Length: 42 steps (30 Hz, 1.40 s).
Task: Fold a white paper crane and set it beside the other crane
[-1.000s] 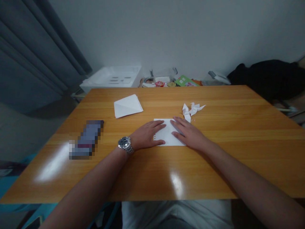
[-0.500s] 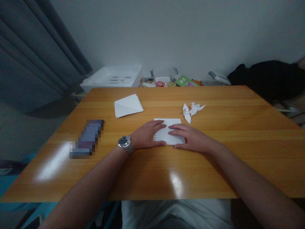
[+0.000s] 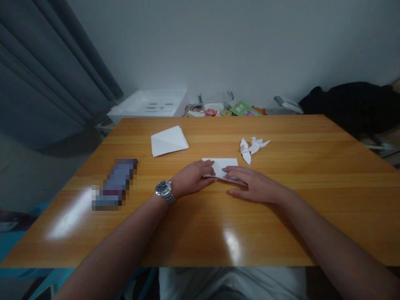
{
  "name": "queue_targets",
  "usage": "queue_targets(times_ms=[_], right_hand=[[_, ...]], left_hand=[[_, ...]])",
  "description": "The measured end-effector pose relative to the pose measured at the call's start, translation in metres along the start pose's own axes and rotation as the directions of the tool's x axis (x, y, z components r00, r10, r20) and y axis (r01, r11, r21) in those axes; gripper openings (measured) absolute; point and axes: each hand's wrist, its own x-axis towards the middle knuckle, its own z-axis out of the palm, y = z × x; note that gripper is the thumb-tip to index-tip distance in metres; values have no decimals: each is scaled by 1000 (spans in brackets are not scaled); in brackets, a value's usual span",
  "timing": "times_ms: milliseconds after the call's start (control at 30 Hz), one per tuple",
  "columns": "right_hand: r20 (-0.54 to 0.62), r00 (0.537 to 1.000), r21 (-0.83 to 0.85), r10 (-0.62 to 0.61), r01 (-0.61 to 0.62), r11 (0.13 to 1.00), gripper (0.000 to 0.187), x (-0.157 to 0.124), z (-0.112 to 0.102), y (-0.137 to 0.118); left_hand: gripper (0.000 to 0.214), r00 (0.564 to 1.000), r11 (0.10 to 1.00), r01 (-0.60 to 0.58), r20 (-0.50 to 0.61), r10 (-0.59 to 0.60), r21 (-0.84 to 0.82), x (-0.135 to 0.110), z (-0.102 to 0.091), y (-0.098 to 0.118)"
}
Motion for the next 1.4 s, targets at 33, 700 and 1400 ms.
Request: queue_targets(times_ms=[33,700,1400], right_hand=[[-19,1000,10,23,-23,1000,39,0,0,0],[-327,926,-38,189,-213,976,31,19,17,15],[-307,929,-116,208,-254,960,35,19,23,16]], left_hand=[[29,1000,1000,4,-7,-4,-2,0,0,0],[39,961,972,219,-192,-199,85,8,14,-1],[34,968,982,189,-176,-182,27,6,14,-1]])
